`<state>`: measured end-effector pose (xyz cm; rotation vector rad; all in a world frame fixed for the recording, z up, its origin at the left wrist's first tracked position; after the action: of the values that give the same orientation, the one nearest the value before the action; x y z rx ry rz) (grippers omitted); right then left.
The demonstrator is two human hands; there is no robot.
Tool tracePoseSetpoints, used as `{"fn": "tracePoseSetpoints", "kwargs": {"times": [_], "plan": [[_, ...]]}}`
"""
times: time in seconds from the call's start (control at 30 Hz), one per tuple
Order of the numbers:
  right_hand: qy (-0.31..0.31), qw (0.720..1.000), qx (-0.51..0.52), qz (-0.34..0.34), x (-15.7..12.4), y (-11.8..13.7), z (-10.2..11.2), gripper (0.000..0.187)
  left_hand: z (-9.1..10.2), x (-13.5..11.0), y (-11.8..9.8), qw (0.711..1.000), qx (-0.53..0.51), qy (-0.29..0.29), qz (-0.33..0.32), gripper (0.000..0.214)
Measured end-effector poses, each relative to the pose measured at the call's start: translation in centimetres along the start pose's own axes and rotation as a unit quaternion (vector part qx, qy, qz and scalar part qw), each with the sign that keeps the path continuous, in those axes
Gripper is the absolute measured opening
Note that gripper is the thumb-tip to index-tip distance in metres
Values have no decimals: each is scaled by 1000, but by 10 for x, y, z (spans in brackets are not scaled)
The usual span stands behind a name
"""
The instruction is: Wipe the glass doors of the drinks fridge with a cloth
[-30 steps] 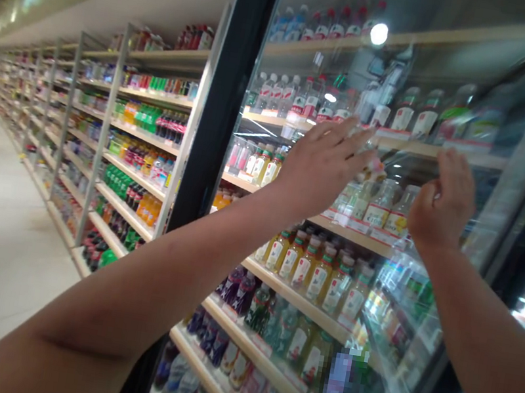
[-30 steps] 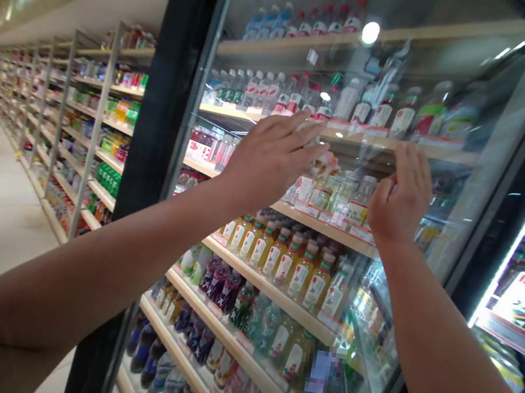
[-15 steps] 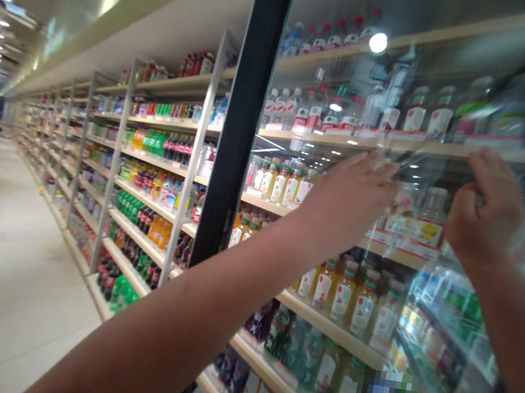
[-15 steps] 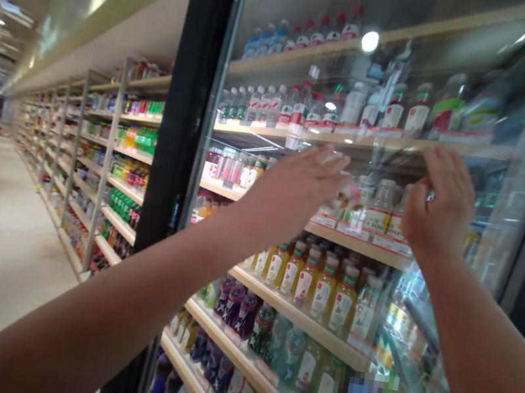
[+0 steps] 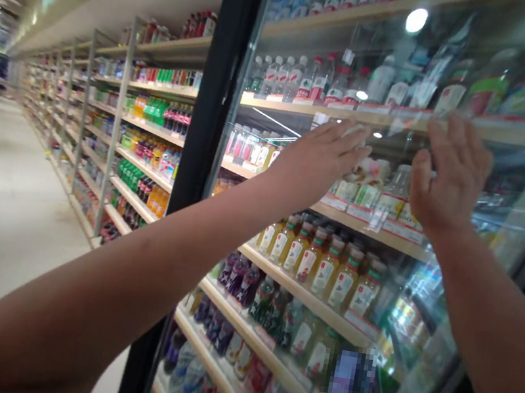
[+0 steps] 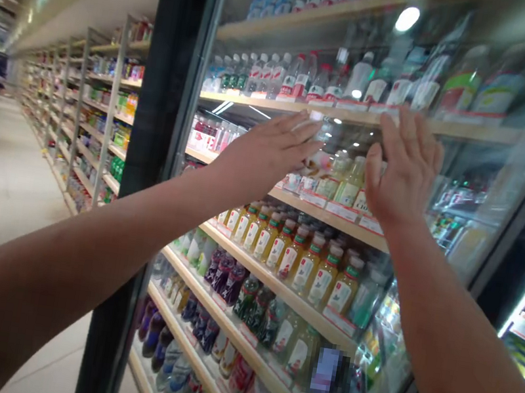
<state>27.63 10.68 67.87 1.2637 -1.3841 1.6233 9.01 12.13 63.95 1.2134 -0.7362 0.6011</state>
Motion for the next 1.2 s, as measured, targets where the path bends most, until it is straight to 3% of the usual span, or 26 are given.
{"fn": "tracePoseSetpoints", "kwargs": {"times": [0.17,0.27,0.33,0.4,0.47,0.53,0.6,0.63,0.67,0.77,0.8,0.83,0.97,1.03,1.1,1.13,1.2], "plan": [[32,999,20,-2,0,6,-3,51,-8,7,4,1000,15,-15,11,45],[27,1000,14,1,0,4,-4,52,-12,1,-15,999,12,-41,9,44],[18,1000,14,6,1,3,-4,52,-14,-10,-47,996,11,-55,-74,39],[15,1000,17,6,2,2,-5,52,-12,-26,-77,976,14,-70,-204,35],[17,1000,17,2,2,1,-6,53,-7,-34,-77,964,25,-87,-251,35],[21,1000,17,2,2,0,-6,54,-1,-23,-42,984,35,-101,-140,37],[22,1000,18,5,1,0,-6,54,4,-12,3,993,33,-110,38,37],[19,1000,18,8,1,-1,-5,53,4,-8,13,992,32,-103,71,37],[13,1000,17,14,0,-1,-4,52,3,-4,13,993,27,-94,63,37],[-13,999,11,44,0,2,0,48,-1,-1,-22,991,-3,-71,-118,36],[-23,998,8,54,-1,3,1,47,0,-1,-26,986,-11,-78,-145,37],[-32,998,6,62,-1,4,2,46,3,0,-23,987,-15,-93,-134,37],[-62,994,13,86,-4,10,8,44,10,2,20,986,-1,-152,73,34],[-69,993,17,95,-5,11,11,44,8,0,9,988,5,-149,36,34],[-71,993,13,94,-5,11,13,45,4,-5,-22,989,3,-126,-82,34],[-71,993,12,92,-5,10,13,45,2,-7,-31,988,-3,-111,-111,35],[-71,993,13,91,-5,10,15,45,3,-6,-31,991,-17,-98,-88,36]]}}
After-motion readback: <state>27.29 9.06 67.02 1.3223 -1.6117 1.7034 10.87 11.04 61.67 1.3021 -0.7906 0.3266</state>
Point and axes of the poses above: each hand's wrist, its own x-axis towards the middle knuckle, its own z-axis out of the back of the hand, y = z × x, the point moved 8 cm from there along x, towards the middle knuckle, and after that the axes turned 12 degrees about x, right-handed, at the moved point
